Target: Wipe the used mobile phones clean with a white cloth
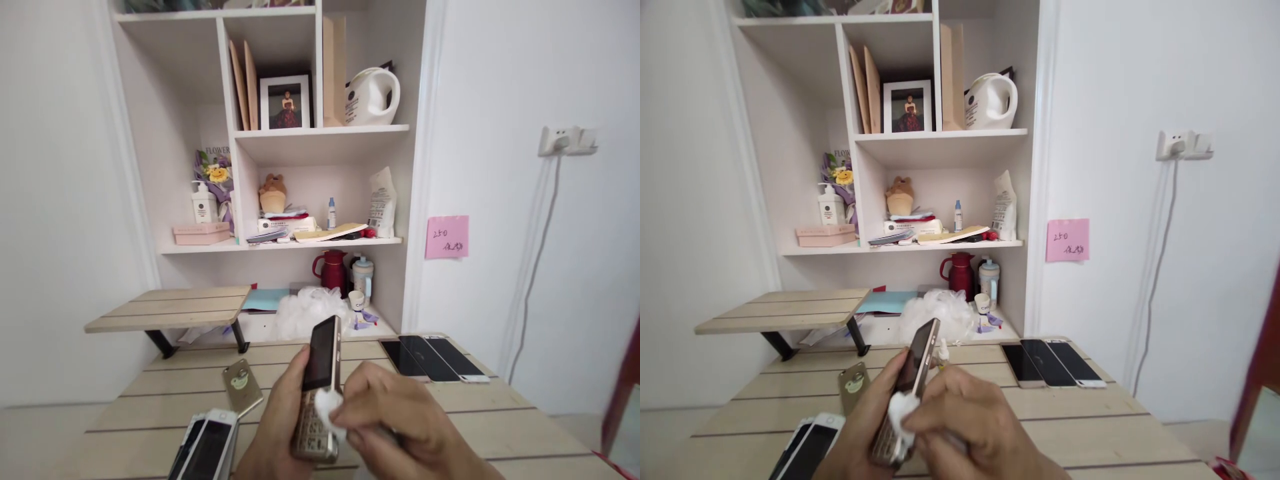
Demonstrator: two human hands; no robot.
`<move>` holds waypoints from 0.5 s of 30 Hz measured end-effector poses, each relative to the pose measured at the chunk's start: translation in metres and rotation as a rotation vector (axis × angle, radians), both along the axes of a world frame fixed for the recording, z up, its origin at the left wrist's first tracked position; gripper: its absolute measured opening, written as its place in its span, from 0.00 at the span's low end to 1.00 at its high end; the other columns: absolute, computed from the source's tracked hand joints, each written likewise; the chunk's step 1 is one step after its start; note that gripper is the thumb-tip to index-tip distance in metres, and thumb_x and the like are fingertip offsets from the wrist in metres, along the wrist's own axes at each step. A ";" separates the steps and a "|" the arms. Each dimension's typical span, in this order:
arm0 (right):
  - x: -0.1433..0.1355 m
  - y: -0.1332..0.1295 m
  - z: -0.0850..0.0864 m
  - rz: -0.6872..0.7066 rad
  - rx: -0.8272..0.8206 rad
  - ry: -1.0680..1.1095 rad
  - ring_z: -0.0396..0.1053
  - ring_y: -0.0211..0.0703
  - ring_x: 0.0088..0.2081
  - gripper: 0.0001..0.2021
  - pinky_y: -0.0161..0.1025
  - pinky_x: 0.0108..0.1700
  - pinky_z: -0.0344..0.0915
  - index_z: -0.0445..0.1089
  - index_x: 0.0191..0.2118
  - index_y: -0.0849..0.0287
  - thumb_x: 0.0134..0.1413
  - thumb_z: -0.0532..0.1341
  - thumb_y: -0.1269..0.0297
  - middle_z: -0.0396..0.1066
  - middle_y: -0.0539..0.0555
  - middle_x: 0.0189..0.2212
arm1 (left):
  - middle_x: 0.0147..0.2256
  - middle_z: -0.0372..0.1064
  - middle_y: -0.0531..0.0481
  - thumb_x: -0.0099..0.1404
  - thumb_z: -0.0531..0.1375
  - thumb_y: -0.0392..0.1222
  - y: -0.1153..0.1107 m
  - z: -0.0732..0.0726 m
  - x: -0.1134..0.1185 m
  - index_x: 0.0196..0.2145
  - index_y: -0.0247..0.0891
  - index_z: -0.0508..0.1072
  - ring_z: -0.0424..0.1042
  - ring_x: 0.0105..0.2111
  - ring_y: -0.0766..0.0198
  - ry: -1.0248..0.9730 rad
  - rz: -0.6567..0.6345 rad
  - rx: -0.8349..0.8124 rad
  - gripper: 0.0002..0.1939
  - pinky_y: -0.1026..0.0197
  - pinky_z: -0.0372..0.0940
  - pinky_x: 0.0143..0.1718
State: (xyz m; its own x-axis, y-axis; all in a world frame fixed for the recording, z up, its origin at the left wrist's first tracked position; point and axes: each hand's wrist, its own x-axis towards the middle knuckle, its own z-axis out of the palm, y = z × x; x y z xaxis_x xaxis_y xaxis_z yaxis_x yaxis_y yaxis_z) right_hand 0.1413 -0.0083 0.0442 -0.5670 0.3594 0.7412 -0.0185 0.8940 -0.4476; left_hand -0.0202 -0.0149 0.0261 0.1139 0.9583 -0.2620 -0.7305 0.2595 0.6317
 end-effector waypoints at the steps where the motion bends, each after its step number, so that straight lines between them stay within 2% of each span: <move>1: 0.002 0.006 -0.002 -0.052 -0.008 0.042 0.73 0.42 0.33 0.13 0.37 0.34 0.68 0.75 0.44 0.53 0.59 0.59 0.75 0.73 0.54 0.34 | 0.16 0.69 0.53 0.65 0.60 0.49 -0.002 0.001 0.003 0.26 0.35 0.71 0.66 0.13 0.67 -0.002 -0.038 -0.013 0.15 0.67 0.60 0.16; 4: 0.005 0.022 -0.010 -0.332 -0.018 0.197 0.72 0.46 0.39 0.10 0.41 0.41 0.68 0.74 0.44 0.53 0.61 0.59 0.72 0.73 0.55 0.37 | 0.13 0.66 0.54 0.65 0.59 0.50 -0.007 0.004 0.013 0.26 0.36 0.72 0.61 0.10 0.68 0.039 -0.122 -0.049 0.16 0.68 0.54 0.12; 6: 0.004 0.024 -0.014 -0.417 0.003 0.236 0.72 0.46 0.41 0.10 0.42 0.42 0.68 0.74 0.44 0.54 0.61 0.59 0.72 0.73 0.56 0.37 | 0.11 0.64 0.54 0.65 0.59 0.51 -0.008 0.005 0.015 0.25 0.36 0.72 0.60 0.09 0.68 0.060 -0.136 -0.070 0.17 0.68 0.52 0.11; 8: 0.001 0.018 -0.014 -0.317 0.049 0.189 0.72 0.44 0.38 0.12 0.39 0.39 0.69 0.73 0.46 0.55 0.61 0.58 0.74 0.72 0.55 0.36 | 0.13 0.65 0.53 0.64 0.60 0.50 -0.006 0.006 0.013 0.26 0.36 0.73 0.61 0.10 0.68 0.047 -0.095 -0.076 0.16 0.68 0.53 0.12; 12: -0.007 -0.003 -0.009 0.009 0.141 0.062 0.71 0.38 0.31 0.17 0.33 0.31 0.69 0.72 0.48 0.55 0.57 0.57 0.80 0.70 0.54 0.34 | 0.15 0.65 0.55 0.64 0.61 0.46 0.000 0.006 0.007 0.31 0.34 0.75 0.64 0.14 0.69 -0.001 0.057 -0.031 0.11 0.69 0.56 0.15; 15: -0.006 -0.003 -0.009 0.031 0.095 0.008 0.71 0.38 0.32 0.17 0.33 0.32 0.69 0.73 0.47 0.55 0.57 0.57 0.80 0.70 0.54 0.35 | 0.16 0.65 0.56 0.65 0.59 0.47 0.003 0.003 0.007 0.32 0.34 0.75 0.64 0.14 0.69 0.017 0.064 -0.035 0.13 0.69 0.55 0.16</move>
